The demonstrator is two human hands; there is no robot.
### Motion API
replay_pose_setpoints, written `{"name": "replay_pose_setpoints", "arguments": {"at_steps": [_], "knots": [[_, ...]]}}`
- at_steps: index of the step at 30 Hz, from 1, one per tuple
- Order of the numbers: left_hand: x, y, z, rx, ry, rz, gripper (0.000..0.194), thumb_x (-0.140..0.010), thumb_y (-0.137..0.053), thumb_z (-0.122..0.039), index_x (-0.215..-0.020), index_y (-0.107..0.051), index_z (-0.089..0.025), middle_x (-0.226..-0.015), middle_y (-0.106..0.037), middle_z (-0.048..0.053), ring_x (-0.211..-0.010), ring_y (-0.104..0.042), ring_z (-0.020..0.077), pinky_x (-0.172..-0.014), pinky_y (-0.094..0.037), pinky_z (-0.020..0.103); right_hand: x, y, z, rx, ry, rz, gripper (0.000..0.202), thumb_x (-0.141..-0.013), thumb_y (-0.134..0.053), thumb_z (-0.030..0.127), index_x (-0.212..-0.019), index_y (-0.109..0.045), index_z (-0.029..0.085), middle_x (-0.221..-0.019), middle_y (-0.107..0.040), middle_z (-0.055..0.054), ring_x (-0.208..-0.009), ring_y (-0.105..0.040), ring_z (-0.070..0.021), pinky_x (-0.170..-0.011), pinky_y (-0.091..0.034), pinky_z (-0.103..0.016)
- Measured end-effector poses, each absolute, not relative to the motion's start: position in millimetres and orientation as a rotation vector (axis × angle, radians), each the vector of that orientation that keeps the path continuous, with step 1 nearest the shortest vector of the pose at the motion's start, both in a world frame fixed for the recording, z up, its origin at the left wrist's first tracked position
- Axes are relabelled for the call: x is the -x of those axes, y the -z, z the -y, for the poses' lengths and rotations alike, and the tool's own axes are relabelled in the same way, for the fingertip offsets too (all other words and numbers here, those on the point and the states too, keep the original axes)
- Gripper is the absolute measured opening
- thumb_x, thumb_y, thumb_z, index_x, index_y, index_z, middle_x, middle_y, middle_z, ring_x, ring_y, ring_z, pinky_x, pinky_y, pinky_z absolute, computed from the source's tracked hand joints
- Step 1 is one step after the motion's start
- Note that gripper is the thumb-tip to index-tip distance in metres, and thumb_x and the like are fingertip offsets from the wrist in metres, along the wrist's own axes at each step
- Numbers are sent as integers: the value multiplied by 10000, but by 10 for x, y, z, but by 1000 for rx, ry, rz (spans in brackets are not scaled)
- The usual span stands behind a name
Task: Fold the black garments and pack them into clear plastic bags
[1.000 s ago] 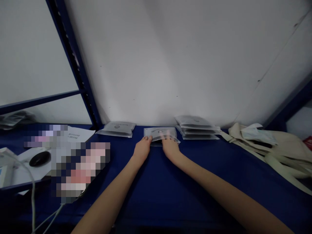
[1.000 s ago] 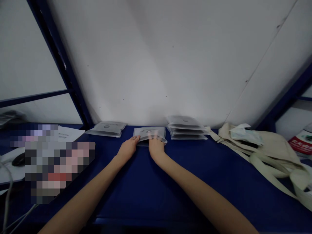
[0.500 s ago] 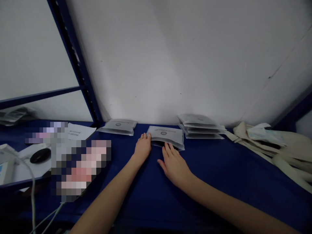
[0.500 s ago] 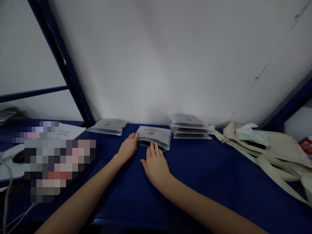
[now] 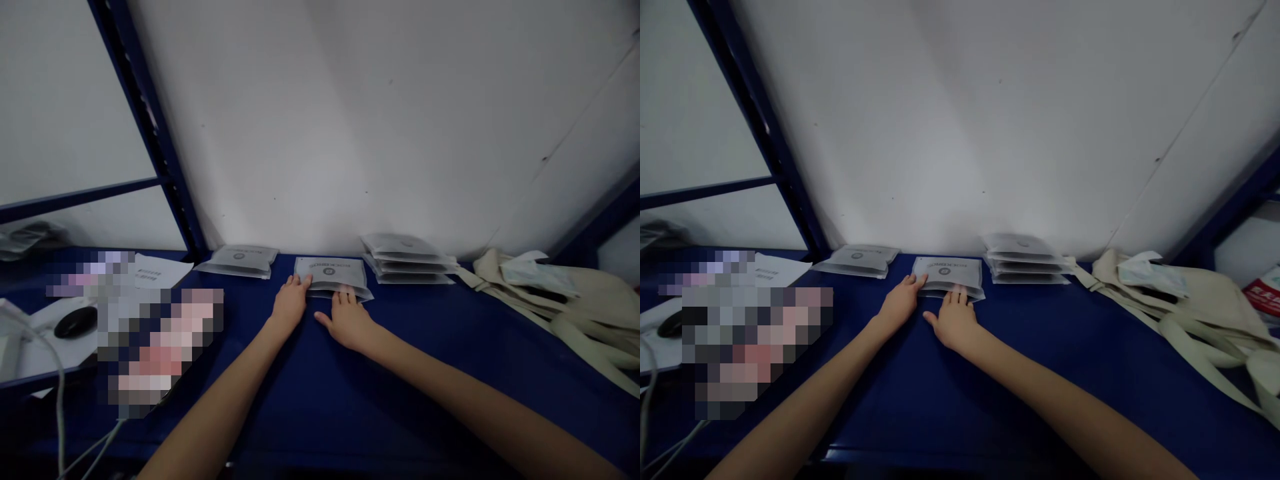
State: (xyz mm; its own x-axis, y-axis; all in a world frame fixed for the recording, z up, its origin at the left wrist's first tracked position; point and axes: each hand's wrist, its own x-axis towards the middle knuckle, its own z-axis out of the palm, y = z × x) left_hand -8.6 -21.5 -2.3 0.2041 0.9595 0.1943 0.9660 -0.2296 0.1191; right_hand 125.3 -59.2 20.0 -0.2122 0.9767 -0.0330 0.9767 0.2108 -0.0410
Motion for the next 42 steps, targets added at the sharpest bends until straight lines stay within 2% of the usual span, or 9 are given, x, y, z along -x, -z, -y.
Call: {"name": "replay_pose_setpoints", "arguments": {"at_steps": [6, 11, 14, 20, 26, 32, 37, 39, 42], "knots": [[73, -5, 232, 2404, 335, 1957, 560, -852, -288, -16, -1376, -358, -201, -1359, -438, 144, -1274, -390, 231, -989, -386, 339, -1234, -153, 586, 2119, -20, 2365, 746, -890, -367, 508, -1369, -298, -59, -1439, -212, -301, -1340, -167, -396, -1008, -277, -498], [69, 1, 235, 2408, 364, 1967, 546, -861, -293, -29, -1379, -360, -188, -1372, -413, 171, -1282, -376, 260, -990, -383, 359, -1258, -159, 586, 2171, -7, 2321, 728, -889, -365, 516, -1384, -300, -13, -1450, -181, -295, -1340, -150, -412, -987, -236, -572], [66, -3, 241, 2377, 360, 1987, 541, -864, -304, -33, -1380, -358, -189, -1379, -394, 190, -1279, -381, 262, -987, -382, 354, -1267, -175, 610, 2162, 67, 2321, 683, -898, -364, 493, -1380, -324, 11, -1446, -221, -275, -1326, -187, -419, -971, -232, -592], [59, -33, 270, 2319, 331, 2017, 501, -887, -311, -72, -1369, -366, -200, -1362, -412, 197, -1251, -416, 243, -941, -415, 345, -1256, -209, 735, 2043, 268, 2341, 588, -894, -432, 393, -1296, -436, -35, -1341, -400, -303, -1207, -392, -412, -955, -277, -519], [69, -35, 279, 2265, 322, 2046, 461, -916, -275, -125, -1359, -383, -189, -1268, -491, 202, -1187, -463, 254, -899, -427, 345, -1234, -232, 813, 2004, 188, 2386, 546, -901, -428, 358, -1236, -483, -69, -1216, -519, -304, -1105, -498, -365, -895, -373, -435], [84, -30, 276, 2275, 317, 2018, 460, -908, -279, -112, -1341, -404, -202, -1199, -528, 175, -1144, -470, 245, -860, -430, 328, -1306, -216, 710, 2086, 179, 2347, 630, -911, -376, 434, -1298, -407, -63, -1308, -434, -306, -1088, -506, -359, -793, -449, -451], [82, -100, 309, 2277, 469, 2034, 384, -915, -326, -210, -1243, -525, -191, -1011, -610, 130, -1007, -512, 251, -805, -433, 318, -1366, -186, 649, 2112, 261, 2345, 633, -912, -356, 462, -1321, -397, -19, -1353, -403, -275, -1183, -419, -361, -823, -432, -482], [92, -120, 304, 2265, 590, 2079, 359, -911, -360, -253, -1195, -573, -197, -994, -617, 122, -999, -519, 247, -822, -422, 314, -1365, -194, 666, 2114, 276, 2344, 636, -915, -354, 455, -1339, -370, -20, -1381, -369, -267, -1182, -427, -352, -850, -420, -470], [132, -114, 256, 2267, 818, 2220, 357, -879, -453, -319, -1178, -592, -183, -1043, -616, 124, -990, -547, 229, -856, -406, 302, -1337, -227, 721, 2105, 284, 2336, 649, -913, -368, 440, -1324, -371, -63, -1330, -425, -285, -1133, -483, -339, -873, -411, -427]]}}
